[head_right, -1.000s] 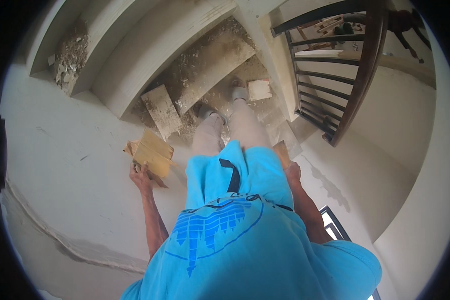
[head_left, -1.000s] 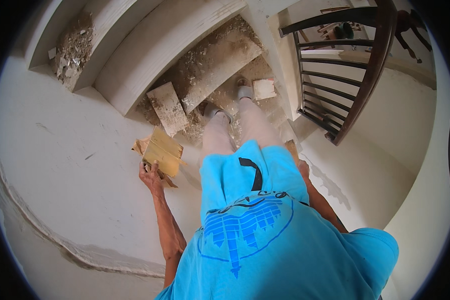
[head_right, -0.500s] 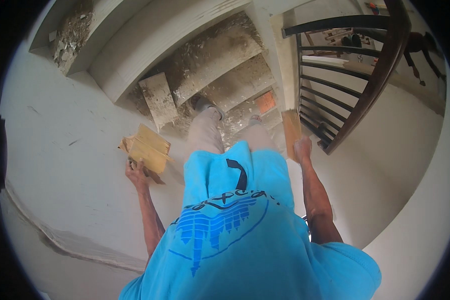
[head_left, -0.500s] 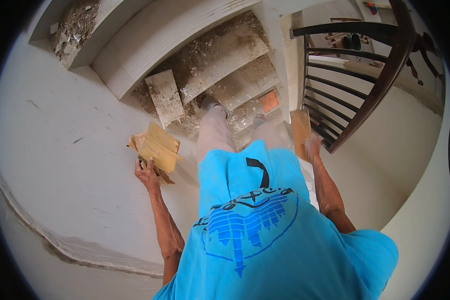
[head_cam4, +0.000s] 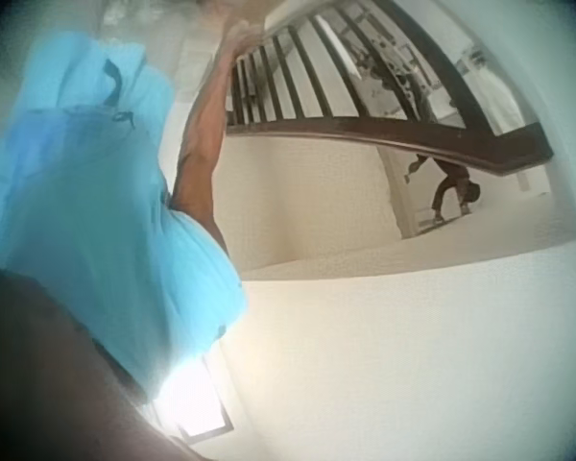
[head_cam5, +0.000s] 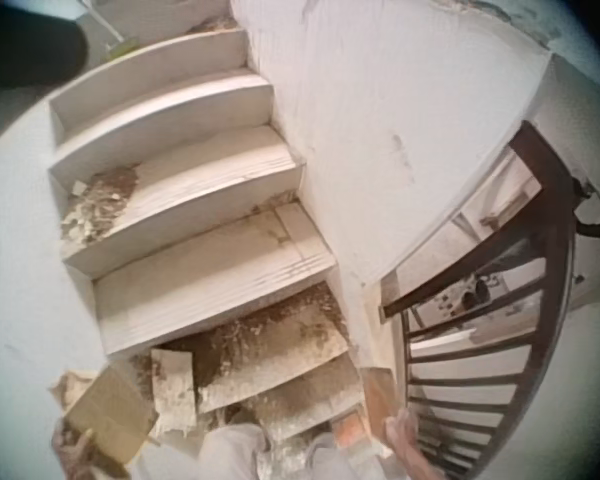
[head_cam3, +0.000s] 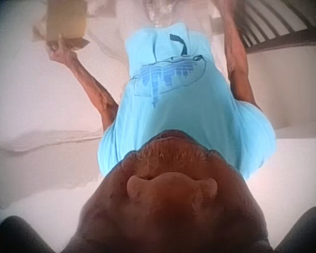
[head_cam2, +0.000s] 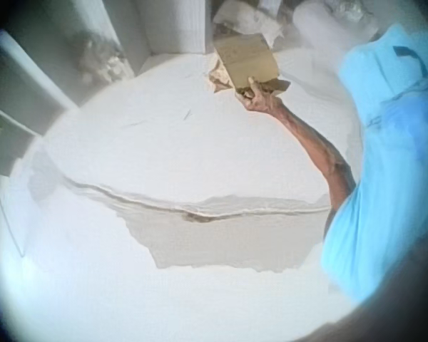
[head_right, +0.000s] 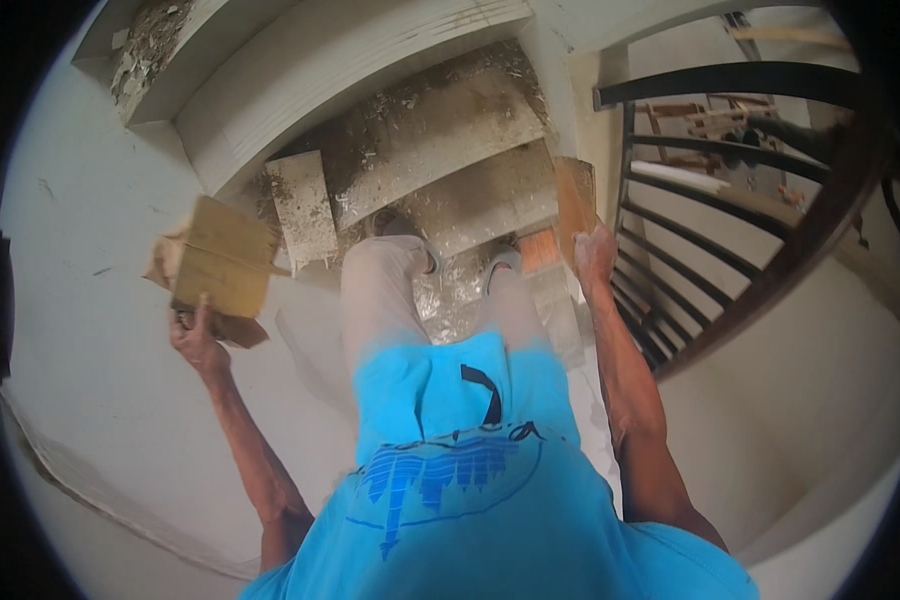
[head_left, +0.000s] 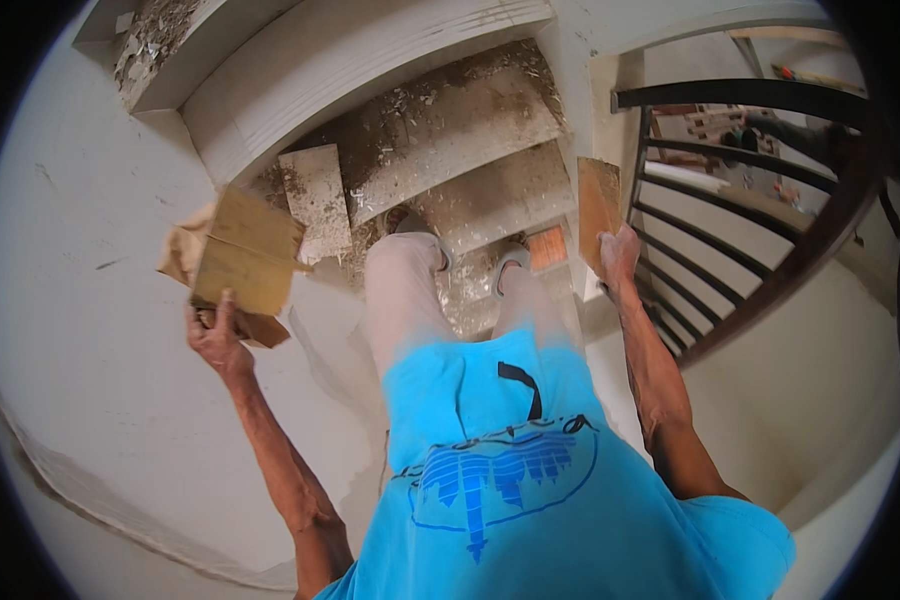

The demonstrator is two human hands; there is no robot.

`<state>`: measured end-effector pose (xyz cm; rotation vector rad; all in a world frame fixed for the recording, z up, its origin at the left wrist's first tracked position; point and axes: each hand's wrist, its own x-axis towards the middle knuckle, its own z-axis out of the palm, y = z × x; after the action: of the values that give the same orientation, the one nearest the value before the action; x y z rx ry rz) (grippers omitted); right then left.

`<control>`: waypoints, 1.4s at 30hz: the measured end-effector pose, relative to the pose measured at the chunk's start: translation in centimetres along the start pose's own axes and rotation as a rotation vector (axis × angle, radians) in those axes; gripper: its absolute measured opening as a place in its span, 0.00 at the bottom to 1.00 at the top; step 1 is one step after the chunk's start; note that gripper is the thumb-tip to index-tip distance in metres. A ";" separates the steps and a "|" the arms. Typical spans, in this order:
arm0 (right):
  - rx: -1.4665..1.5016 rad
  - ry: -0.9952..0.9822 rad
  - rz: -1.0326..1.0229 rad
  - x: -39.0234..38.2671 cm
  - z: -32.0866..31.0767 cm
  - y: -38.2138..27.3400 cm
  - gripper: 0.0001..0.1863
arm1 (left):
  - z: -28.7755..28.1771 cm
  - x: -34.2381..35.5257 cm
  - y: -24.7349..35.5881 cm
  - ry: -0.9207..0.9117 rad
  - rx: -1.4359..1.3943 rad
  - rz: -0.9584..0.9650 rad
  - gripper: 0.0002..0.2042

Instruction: The person is applying plaster to the underside of a staircase using a wooden float, holding additional plaster on a wood hawk.

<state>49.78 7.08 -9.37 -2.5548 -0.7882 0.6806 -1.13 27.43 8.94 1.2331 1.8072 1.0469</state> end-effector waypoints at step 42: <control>-0.298 0.168 -0.165 15.9 14.5 0.2 0.12 | 32.1 -14.2 -16.5 -0.840 0.550 0.192 0.15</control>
<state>53.51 19.56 -26.52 -2.7218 -1.0964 0.3108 24.88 17.71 -18.10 1.8369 1.3279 0.0242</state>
